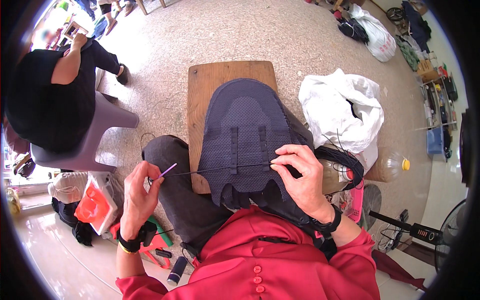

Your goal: The recorder is assembling shoe components, specifically attaching straps or laces to a mesh shoe upper using a purple tool.

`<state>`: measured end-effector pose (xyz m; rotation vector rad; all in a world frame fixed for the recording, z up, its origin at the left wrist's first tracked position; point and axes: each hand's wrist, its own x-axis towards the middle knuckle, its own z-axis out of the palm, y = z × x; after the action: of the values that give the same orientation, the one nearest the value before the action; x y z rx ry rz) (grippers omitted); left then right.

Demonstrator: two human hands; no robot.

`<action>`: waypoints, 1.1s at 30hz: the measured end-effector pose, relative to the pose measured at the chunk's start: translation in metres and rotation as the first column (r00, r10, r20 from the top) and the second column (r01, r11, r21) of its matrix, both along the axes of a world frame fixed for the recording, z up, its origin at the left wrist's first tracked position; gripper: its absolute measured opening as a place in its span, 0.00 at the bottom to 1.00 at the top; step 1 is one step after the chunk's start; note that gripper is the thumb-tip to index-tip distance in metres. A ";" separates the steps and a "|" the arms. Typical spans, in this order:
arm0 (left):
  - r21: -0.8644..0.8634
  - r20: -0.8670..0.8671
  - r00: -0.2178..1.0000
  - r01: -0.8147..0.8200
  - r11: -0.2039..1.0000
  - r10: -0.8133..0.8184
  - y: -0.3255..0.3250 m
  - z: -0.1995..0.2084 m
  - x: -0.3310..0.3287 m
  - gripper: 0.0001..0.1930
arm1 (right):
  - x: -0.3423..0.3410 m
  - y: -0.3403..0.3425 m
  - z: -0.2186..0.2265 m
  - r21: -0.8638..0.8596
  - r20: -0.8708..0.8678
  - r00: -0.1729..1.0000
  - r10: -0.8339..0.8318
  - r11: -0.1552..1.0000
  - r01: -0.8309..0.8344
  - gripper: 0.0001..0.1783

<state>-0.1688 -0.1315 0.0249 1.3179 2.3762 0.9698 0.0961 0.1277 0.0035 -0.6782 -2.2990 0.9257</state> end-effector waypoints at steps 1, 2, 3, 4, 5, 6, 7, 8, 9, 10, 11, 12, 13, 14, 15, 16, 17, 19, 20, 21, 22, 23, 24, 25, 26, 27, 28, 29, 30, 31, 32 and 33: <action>0.002 0.010 1.000 -0.004 1.000 0.004 0.000 -0.001 -0.001 0.12 | -0.001 0.000 0.000 0.000 0.000 1.000 0.000 1.000 0.000 0.09; 0.003 0.020 1.000 -0.007 1.000 0.007 -0.001 -0.001 -0.002 0.12 | -0.001 0.001 0.001 -0.022 -0.001 1.000 0.003 1.000 -0.003 0.09; 0.003 0.020 1.000 -0.007 1.000 0.007 -0.001 -0.001 -0.002 0.12 | -0.002 0.001 0.001 -0.044 -0.002 1.000 0.006 0.999 -0.006 0.10; 0.002 0.035 0.999 -0.016 1.000 0.016 -0.002 -0.001 -0.002 0.12 | -0.002 0.001 0.001 -0.044 -0.002 1.000 0.007 0.999 -0.007 0.10; 0.001 0.050 0.998 -0.025 1.000 0.025 -0.002 0.000 -0.002 0.12 | -0.002 0.001 0.000 -0.048 -0.006 1.000 0.008 0.999 -0.008 0.10; 0.001 0.049 0.998 -0.026 1.000 0.026 -0.003 0.000 -0.002 0.12 | -0.002 0.001 0.000 -0.051 -0.009 1.000 0.008 0.999 -0.009 0.10; -0.002 0.050 0.998 -0.025 1.000 0.025 -0.002 0.001 -0.003 0.12 | -0.001 0.002 -0.001 -0.051 -0.008 1.000 0.008 0.999 -0.008 0.10; -0.006 0.051 0.998 -0.024 1.000 0.024 -0.002 0.001 -0.003 0.12 | -0.001 0.002 -0.001 -0.054 -0.011 1.000 0.010 0.998 -0.011 0.10; -0.006 0.052 0.998 -0.024 1.000 0.024 -0.001 0.000 -0.003 0.12 | 0.000 0.003 -0.001 -0.057 -0.014 1.000 0.013 0.998 -0.013 0.10; -0.005 0.053 0.998 -0.025 1.000 0.025 -0.002 -0.001 -0.003 0.12 | 0.000 0.002 -0.001 -0.058 -0.013 1.000 0.013 0.998 -0.014 0.10; -0.004 0.055 0.998 -0.026 1.000 0.026 -0.002 -0.001 -0.003 0.12 | 0.000 0.002 -0.001 -0.075 -0.016 1.000 0.012 0.997 -0.013 0.10; -0.004 0.055 0.998 -0.026 1.000 0.026 -0.002 -0.001 -0.003 0.12 | 0.001 0.001 0.000 -0.093 -0.018 1.000 0.011 0.996 -0.012 0.10; -0.005 0.041 0.999 -0.017 1.000 0.017 -0.001 -0.001 -0.003 0.12 | 0.001 0.001 0.000 -0.093 -0.017 1.000 0.011 0.996 -0.012 0.10; -0.006 0.028 1.000 -0.007 1.000 0.007 0.000 -0.001 -0.003 0.12 | 0.001 0.000 0.001 -0.076 -0.012 1.000 0.008 0.997 -0.009 0.10; -0.008 0.027 1.000 -0.008 1.000 0.008 0.000 0.000 -0.003 0.12 | 0.001 0.000 0.001 -0.061 -0.009 1.000 0.007 0.998 -0.008 0.10; -0.009 0.028 1.000 -0.005 1.000 0.005 0.000 0.001 -0.003 0.13 | 0.001 0.000 0.001 -0.061 -0.009 1.000 0.008 0.998 -0.009 0.10; -0.010 0.029 1.000 -0.001 1.000 0.001 -0.001 0.002 -0.003 0.13 | 0.001 0.000 0.000 -0.059 -0.013 1.000 0.009 0.998 -0.009 0.10; -0.010 0.032 0.999 0.001 1.000 -0.001 0.000 0.002 -0.003 0.13 | 0.000 0.000 -0.001 -0.057 -0.015 1.000 0.008 0.998 -0.009 0.10; -0.011 0.034 0.999 0.005 1.000 -0.005 0.000 0.001 -0.003 0.13 | 0.000 0.000 -0.002 -0.057 -0.021 1.000 0.004 0.998 -0.006 0.10; -0.010 0.036 0.999 0.006 1.000 -0.006 0.000 0.001 -0.004 0.13 | 0.001 -0.001 -0.003 -0.057 -0.027 1.000 0.001 0.998 -0.002 0.10; -0.012 0.046 0.999 0.004 1.000 -0.003 0.000 0.001 -0.004 0.13 | 0.000 -0.001 -0.003 -0.058 -0.027 1.000 0.002 0.998 -0.004 0.10; -0.014 0.056 0.998 0.002 1.000 -0.001 -0.001 0.001 -0.005 0.13 | 0.000 -0.001 -0.003 -0.042 -0.023 1.000 0.005 0.999 -0.006 0.10; -0.014 0.057 0.998 0.001 1.000 0.000 -0.001 0.001 -0.005 0.13 | 0.000 -0.001 -0.003 -0.028 -0.020 1.000 0.007 1.000 -0.008 0.10; -0.016 0.063 0.998 -0.001 1.000 0.003 -0.001 0.001 -0.005 0.13 | -0.001 -0.001 -0.003 -0.027 -0.019 1.000 0.007 1.000 -0.008 0.10; -0.019 0.069 0.998 -0.004 1.000 0.005 -0.001 0.000 -0.005 0.13 | -0.001 -0.001 -0.003 -0.023 -0.019 1.000 0.006 1.000 -0.006 0.10; -0.019 0.070 0.998 -0.003 1.000 0.004 0.000 0.000 -0.005 0.13 | -0.001 -0.001 -0.003 -0.019 -0.020 1.000 0.004 1.000 -0.005 0.10; -0.016 0.073 0.997 -0.003 1.000 0.005 -0.001 0.000 -0.006 0.13 | -0.002 -0.001 -0.003 -0.018 -0.018 1.000 0.006 1.000 -0.007 0.10; -0.013 0.077 0.997 -0.004 1.000 0.005 -0.001 0.000 -0.006 0.13 | -0.002 -0.001 -0.003 -0.012 -0.016 1.000 0.008 1.000 -0.009 0.10; -0.012 0.077 0.997 -0.005 1.000 0.006 -0.002 0.000 -0.006 0.13 | -0.003 -0.001 -0.003 -0.005 -0.014 1.000 0.010 1.000 -0.011 0.10; -0.002 0.060 0.998 0.007 1.000 -0.006 -0.001 -0.001 -0.006 0.13 | -0.003 -0.001 -0.004 -0.005 -0.014 1.000 0.011 1.000 -0.011 0.10; 0.008 0.041 0.999 0.018 1.000 -0.019 -0.001 -0.001 -0.006 0.13 | -0.003 -0.001 -0.004 -0.003 -0.017 1.000 0.014 1.000 -0.014 0.10; 0.009 0.040 0.999 0.017 1.000 -0.018 -0.001 -0.002 -0.006 0.13 | -0.003 -0.001 -0.004 0.000 -0.021 1.000 0.017 1.000 -0.017 0.10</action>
<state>-0.1750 -0.1327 0.0225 1.3074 2.3296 0.9932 0.0934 0.1271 -0.0008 -0.6476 -2.2894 0.9367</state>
